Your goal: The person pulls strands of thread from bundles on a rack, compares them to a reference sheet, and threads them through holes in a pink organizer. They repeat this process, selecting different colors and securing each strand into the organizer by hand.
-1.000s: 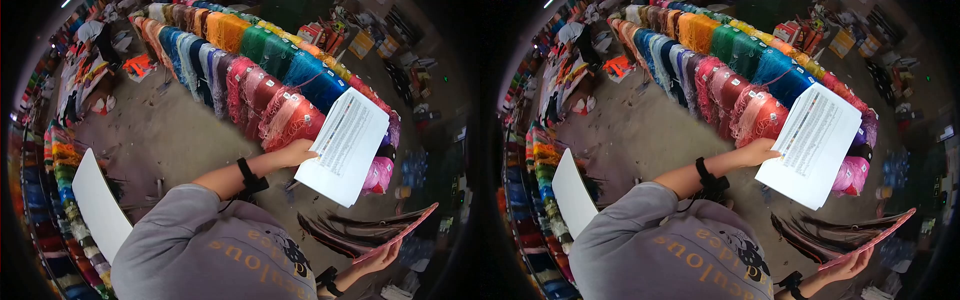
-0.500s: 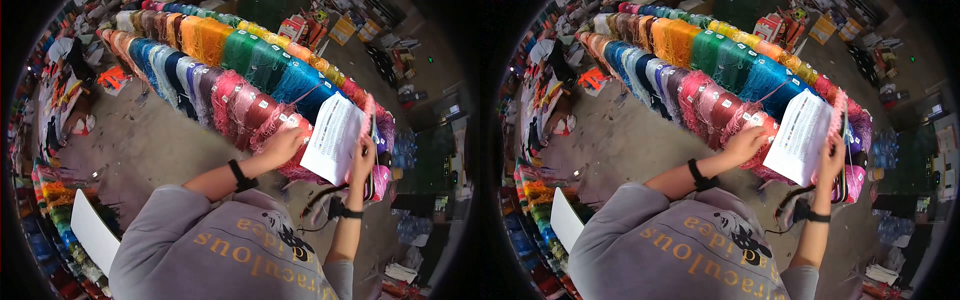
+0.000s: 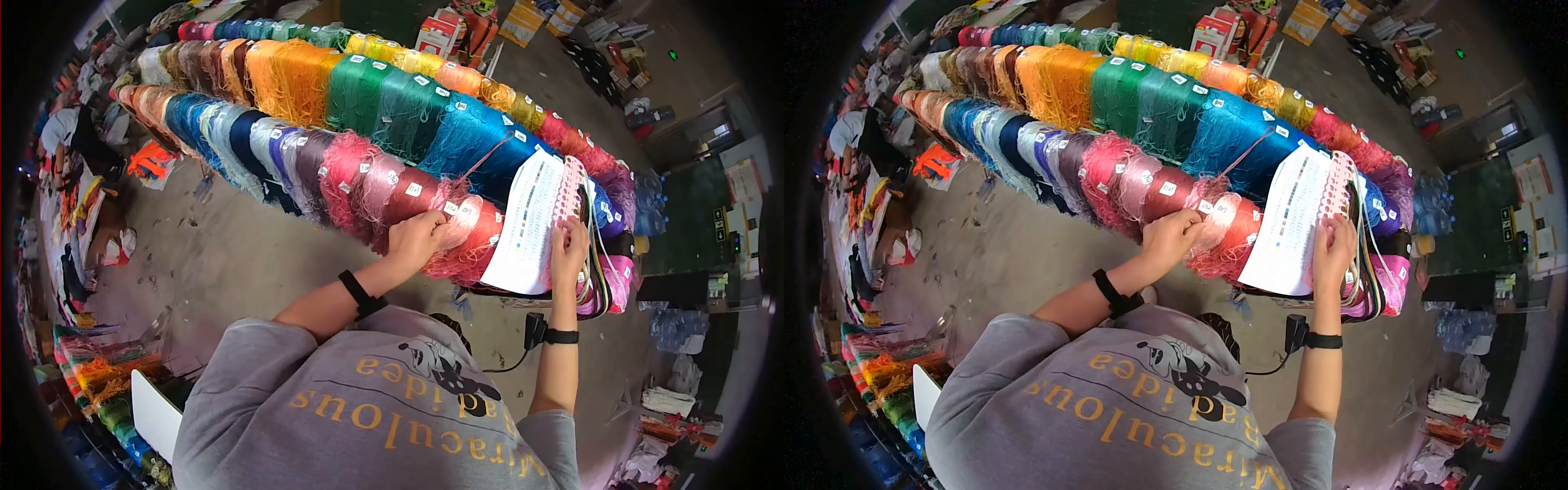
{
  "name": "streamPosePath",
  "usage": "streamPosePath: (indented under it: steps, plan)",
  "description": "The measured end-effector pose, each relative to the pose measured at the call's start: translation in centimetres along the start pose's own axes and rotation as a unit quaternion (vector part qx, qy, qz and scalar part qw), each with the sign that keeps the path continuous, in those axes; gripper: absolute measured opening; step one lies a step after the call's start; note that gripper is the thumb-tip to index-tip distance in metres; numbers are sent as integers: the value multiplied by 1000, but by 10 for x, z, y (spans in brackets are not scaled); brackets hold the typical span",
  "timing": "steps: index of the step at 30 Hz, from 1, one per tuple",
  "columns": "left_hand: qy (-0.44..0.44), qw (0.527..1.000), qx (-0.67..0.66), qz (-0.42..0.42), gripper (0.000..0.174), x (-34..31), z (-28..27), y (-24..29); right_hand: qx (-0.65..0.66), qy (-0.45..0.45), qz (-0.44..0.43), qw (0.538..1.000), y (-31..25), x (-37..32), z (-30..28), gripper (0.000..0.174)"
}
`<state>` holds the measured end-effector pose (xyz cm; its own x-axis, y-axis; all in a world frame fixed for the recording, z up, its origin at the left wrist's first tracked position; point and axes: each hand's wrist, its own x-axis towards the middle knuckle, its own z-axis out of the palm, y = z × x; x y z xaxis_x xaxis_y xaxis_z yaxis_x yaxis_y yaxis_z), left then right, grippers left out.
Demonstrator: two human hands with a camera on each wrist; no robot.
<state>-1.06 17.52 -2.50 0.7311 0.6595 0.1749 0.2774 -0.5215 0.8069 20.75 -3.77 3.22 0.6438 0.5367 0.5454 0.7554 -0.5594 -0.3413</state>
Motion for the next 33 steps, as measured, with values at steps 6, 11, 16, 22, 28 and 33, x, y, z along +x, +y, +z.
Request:
streamPosePath:
  steps: [6,11,16,22,28,33]
  plan:
    - [40,998,-38,-7,10,-1,3,-5,35,-13,-20,999,-25,3,-19,17]
    - [5,996,-52,-73,7,-13,-5,-3,133,-81,-72,985,-65,9,-26,15]
    - [21,994,-88,-61,10,-22,-5,-6,234,-169,-91,953,-111,3,-8,15]
    - [71,991,-87,-75,13,-19,-2,-2,261,-224,-103,933,-123,-1,6,14]
    - [109,993,-2,-36,17,-14,7,-7,256,-236,-91,933,-120,-7,1,14]
    - [107,993,20,-44,17,-12,12,-7,266,-244,-76,929,-121,-11,-2,14]
